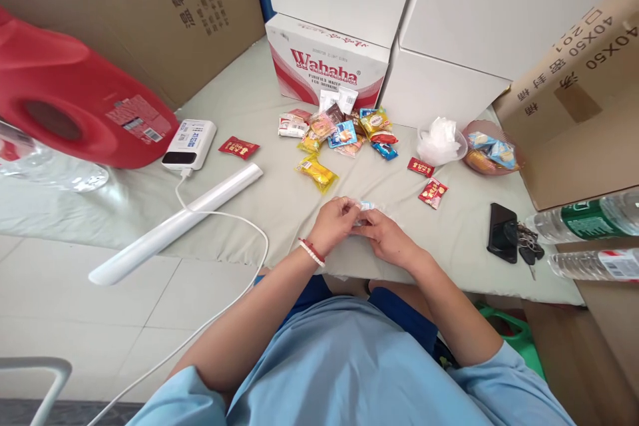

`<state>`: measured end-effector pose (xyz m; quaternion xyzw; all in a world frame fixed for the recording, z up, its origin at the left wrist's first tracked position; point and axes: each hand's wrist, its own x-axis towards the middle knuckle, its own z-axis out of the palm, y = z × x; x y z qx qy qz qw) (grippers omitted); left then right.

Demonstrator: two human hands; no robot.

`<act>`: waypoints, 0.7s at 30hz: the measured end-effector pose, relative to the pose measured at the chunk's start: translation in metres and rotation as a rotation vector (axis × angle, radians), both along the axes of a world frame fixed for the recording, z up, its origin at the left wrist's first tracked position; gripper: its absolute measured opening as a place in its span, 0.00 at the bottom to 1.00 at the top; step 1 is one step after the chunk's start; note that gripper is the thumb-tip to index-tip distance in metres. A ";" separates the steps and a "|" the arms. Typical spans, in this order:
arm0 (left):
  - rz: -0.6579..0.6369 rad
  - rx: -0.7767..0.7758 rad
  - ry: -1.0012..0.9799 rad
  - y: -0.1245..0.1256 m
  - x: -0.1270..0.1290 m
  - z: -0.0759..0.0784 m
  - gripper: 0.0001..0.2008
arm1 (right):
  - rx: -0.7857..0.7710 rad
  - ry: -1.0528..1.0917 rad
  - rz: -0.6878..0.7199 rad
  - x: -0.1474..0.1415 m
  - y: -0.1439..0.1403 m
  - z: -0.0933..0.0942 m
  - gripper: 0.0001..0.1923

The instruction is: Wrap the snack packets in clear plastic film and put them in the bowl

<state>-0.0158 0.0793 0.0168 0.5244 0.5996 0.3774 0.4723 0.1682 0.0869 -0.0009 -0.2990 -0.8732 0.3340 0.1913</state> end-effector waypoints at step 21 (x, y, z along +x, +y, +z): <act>-0.359 0.566 1.080 -0.043 0.029 -0.028 0.17 | -0.129 -0.100 -0.550 0.018 0.027 0.015 0.08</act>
